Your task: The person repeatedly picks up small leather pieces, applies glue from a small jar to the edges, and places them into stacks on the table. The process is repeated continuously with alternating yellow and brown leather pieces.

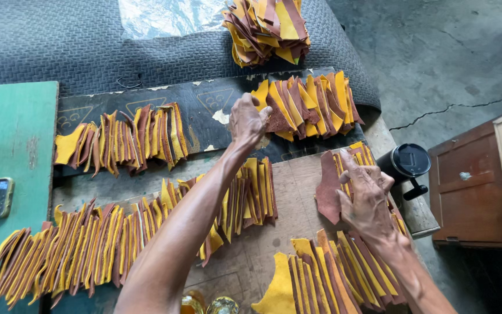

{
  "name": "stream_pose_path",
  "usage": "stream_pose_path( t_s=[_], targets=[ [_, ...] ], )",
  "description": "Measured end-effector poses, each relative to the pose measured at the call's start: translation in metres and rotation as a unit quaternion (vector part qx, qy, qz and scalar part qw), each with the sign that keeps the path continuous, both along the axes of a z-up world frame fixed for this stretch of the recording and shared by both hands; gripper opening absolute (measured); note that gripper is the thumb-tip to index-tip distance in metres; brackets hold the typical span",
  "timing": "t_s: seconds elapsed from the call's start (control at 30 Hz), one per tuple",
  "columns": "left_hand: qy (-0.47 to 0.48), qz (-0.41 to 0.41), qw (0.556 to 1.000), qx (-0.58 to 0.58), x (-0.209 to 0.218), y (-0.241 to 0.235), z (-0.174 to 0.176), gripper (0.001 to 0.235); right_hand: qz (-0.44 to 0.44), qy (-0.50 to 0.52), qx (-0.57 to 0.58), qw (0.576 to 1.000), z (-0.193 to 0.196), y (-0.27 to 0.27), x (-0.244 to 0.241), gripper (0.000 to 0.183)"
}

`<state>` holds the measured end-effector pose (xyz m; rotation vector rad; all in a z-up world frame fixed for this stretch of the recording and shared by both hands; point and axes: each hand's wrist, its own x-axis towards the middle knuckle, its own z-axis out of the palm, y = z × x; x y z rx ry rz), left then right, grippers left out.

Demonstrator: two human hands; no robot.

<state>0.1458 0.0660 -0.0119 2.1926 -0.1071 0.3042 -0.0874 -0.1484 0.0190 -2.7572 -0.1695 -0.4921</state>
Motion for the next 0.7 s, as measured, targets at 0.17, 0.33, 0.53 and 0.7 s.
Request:
stream_pose_path(
  t_s=[0.17,0.33,0.53,0.7],
  targets=[
    [0.028,-0.044,0.990,0.128,0.013,-0.007,-0.028,0.050,-0.009,-0.005,0.022,1.000,0.007,-0.001,-0.005,0.088],
    [0.028,-0.094,0.979,0.178,0.021,-0.012,-0.049,0.038,-0.029,-0.017,0.023,0.999,0.016,-0.006,-0.012,0.073],
    [-0.015,-0.051,0.995,0.085,0.025,0.016,-0.023,0.026,-0.028,-0.023,0.046,0.998,0.036,0.002,-0.017,0.071],
    [-0.128,-0.094,0.980,0.119,0.013,0.070,0.054,0.024,-0.062,-0.027,0.136,0.988,0.067,0.016,-0.033,0.073]
  ],
)
